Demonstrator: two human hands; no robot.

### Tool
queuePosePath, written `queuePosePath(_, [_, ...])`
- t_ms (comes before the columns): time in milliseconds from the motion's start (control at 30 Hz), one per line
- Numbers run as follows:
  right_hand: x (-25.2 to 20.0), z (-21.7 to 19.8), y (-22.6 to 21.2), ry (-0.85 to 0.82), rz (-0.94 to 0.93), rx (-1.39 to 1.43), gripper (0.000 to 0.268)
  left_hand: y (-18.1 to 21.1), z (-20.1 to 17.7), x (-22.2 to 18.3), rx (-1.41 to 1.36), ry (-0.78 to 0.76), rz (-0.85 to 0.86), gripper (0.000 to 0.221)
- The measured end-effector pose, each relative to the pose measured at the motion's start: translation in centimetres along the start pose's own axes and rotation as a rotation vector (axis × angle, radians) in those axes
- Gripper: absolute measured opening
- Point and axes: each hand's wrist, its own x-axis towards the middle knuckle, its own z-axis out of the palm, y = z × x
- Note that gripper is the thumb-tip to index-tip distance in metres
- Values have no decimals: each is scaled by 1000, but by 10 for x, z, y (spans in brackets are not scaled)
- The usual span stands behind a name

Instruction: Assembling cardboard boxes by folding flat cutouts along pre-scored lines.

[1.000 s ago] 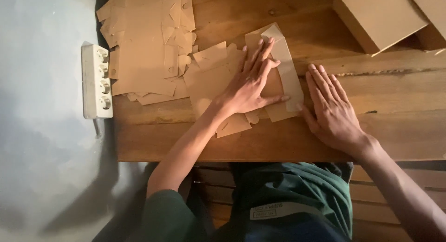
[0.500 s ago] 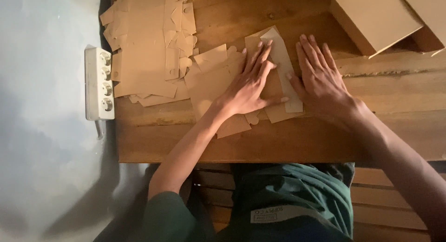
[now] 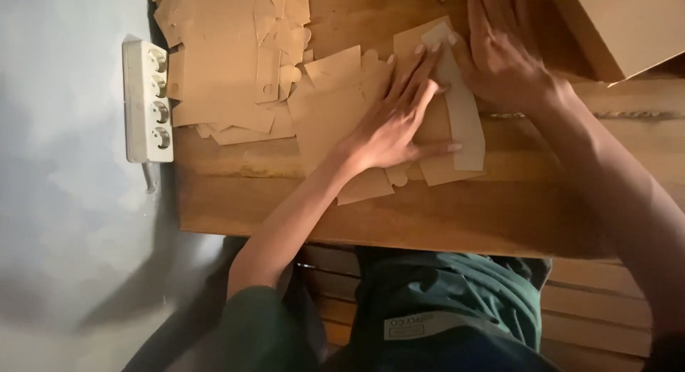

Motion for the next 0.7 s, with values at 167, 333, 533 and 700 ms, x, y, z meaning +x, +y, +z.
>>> queuePosePath(167, [30,-23,-4,-462,662,954,65,-1,0,2,-70,-37,-14,94])
queuePosePath(333, [15,-31,-13,-138,333,592,57,-1,-1,2,-55,-46,-14,90])
queuePosePath(533, [-2,-72,-33,-346,426,671,66,-2,4,3,26,-32,-16,85])
queuePosePath(700, [-32,-88,-50,-292,389,658,61,-1,0,2,-61,-42,-12,81])
